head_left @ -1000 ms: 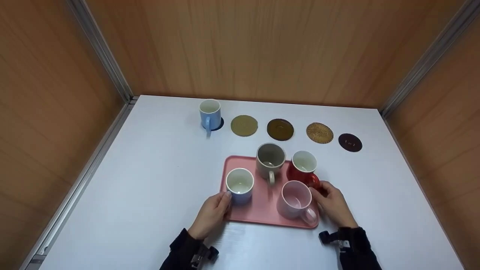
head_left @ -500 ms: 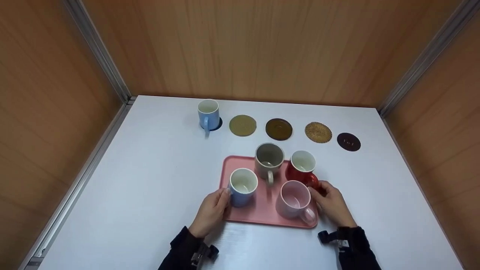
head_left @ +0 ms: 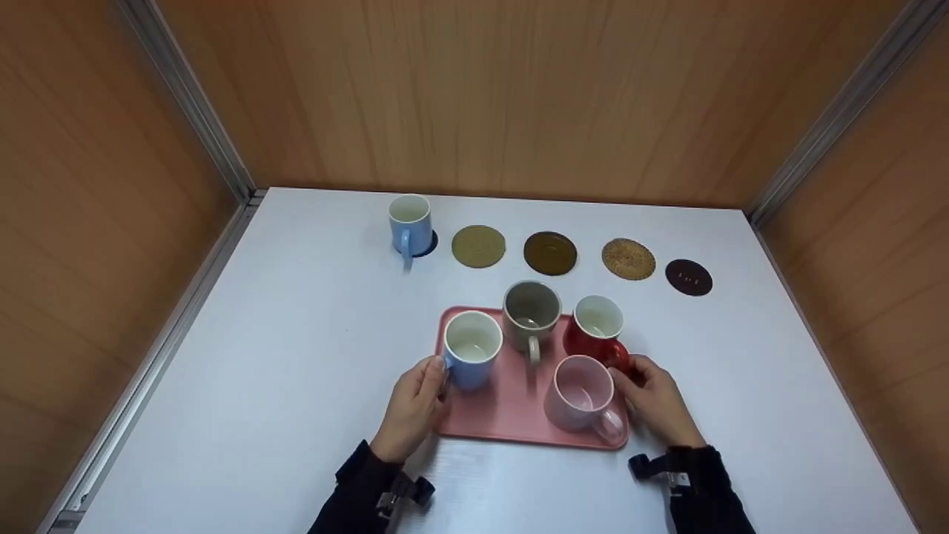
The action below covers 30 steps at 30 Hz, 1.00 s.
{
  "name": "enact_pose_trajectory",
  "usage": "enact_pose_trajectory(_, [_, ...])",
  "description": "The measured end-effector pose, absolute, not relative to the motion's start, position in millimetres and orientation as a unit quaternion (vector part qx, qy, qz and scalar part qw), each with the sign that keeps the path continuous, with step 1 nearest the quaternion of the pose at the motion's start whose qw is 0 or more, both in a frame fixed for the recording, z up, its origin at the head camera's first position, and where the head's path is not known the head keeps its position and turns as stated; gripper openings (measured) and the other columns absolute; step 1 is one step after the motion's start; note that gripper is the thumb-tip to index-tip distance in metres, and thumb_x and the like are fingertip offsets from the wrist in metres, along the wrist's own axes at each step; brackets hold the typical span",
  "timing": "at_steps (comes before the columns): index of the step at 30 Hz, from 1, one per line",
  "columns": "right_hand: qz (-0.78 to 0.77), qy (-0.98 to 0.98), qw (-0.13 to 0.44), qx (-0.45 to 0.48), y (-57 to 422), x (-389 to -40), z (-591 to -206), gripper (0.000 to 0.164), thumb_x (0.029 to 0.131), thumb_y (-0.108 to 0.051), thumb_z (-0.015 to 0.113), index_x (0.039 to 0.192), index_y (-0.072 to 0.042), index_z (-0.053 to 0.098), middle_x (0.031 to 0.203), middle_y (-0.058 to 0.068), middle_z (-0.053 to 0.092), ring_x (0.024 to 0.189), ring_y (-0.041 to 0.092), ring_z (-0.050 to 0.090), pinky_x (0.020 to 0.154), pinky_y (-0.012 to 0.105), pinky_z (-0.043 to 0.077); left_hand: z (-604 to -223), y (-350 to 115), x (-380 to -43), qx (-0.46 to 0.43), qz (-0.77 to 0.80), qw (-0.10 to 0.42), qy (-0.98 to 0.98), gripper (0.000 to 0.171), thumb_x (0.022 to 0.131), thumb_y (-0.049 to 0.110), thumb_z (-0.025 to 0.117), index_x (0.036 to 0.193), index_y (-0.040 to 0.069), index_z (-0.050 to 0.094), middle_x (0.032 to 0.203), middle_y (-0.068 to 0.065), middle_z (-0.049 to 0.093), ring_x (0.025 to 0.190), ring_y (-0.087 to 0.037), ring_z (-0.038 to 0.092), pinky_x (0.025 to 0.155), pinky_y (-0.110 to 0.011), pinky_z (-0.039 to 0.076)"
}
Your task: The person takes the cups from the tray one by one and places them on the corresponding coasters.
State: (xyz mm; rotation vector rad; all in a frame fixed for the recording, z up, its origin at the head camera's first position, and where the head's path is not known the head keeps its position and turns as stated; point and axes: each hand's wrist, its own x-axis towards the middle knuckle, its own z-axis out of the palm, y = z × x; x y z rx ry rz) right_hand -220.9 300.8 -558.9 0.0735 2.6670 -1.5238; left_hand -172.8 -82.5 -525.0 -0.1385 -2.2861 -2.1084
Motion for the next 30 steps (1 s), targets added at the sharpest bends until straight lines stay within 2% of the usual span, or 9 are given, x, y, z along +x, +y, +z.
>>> enact_pose_trajectory(3, [-0.494, 0.868, 0.035, 0.024, 300.8, -220.7, -558.5, 0.038, 0.102, -0.037, 0.075, 0.128, -0.010, 0.071, 0.121, 0.007, 0.071, 0.108, 0.014, 0.058, 0.095, 0.018, 0.046, -523.3, -83.3, -173.7, -0.030, -0.702, 0.011, -0.711, 0.047, 0.117, 0.025, 0.042, 0.084, -0.008, 0.044, 0.077, -0.004, 0.044, 0.073, -0.014, 0.047, 0.068, -0.024, 0.041])
enact_pose_trajectory(7, [-0.494, 0.868, 0.037, 0.024, 301.1, -220.7, -558.2, 0.038, 0.102, -0.037, 0.075, 0.129, -0.011, 0.071, 0.123, 0.007, 0.071, 0.110, 0.014, 0.058, 0.096, 0.018, 0.046, -520.6, -84.2, -176.6, -0.012, -0.725, 0.015, -0.688, 0.042, 0.118, 0.026, 0.041, 0.084, 0.000, 0.044, 0.081, -0.005, 0.045, 0.078, -0.017, 0.049, 0.073, -0.029, 0.047])
enact_pose_trajectory(10, [-0.497, 0.866, 0.038, 0.023, 300.9, -220.5, -557.5, 0.040, 0.102, -0.038, 0.075, 0.130, -0.011, 0.071, 0.124, 0.007, 0.071, 0.111, 0.014, 0.058, 0.097, 0.018, 0.046, -516.6, -85.0, -181.5, -0.009, -0.730, 0.027, -0.683, 0.039, 0.118, 0.026, 0.040, 0.084, 0.006, 0.044, 0.081, -0.004, 0.044, 0.079, -0.018, 0.049, 0.075, -0.031, 0.047])
enact_pose_trajectory(15, [-0.498, 0.866, 0.035, 0.021, 299.8, -220.0, -557.2, 0.040, 0.101, -0.038, 0.076, 0.128, -0.010, 0.072, 0.122, 0.008, 0.071, 0.110, 0.014, 0.059, 0.097, 0.018, 0.047, -505.7, -87.5, -198.1, -0.016, -0.734, 0.062, -0.676, 0.037, 0.118, 0.022, 0.039, 0.084, 0.009, 0.043, 0.078, -0.002, 0.041, 0.078, -0.021, 0.045, 0.076, -0.031, 0.047])
enact_pose_trajectory(21, [-0.497, 0.867, 0.031, 0.020, 300.8, -221.0, -557.9, 0.036, 0.101, -0.036, 0.076, 0.125, -0.009, 0.072, 0.117, 0.008, 0.072, 0.107, 0.014, 0.060, 0.095, 0.018, 0.047, -489.6, -89.0, -242.5, -0.009, -0.758, 0.078, -0.648, 0.037, 0.118, 0.023, 0.036, 0.084, 0.010, 0.044, 0.079, -0.001, 0.042, 0.078, -0.018, 0.045, 0.077, -0.033, 0.046])
enact_pose_trajectory(30, [-0.509, 0.860, 0.036, 0.025, 300.0, -220.8, -558.1, 0.035, 0.101, -0.034, 0.077, 0.124, -0.009, 0.072, 0.119, 0.009, 0.071, 0.109, 0.015, 0.058, 0.096, 0.018, 0.047, -489.9, -73.3, -338.7, 0.027, -0.769, 0.081, -0.634, 0.039, 0.118, 0.024, 0.034, 0.083, 0.012, 0.043, 0.075, 0.001, 0.041, 0.073, -0.014, 0.043, 0.071, -0.028, 0.041])
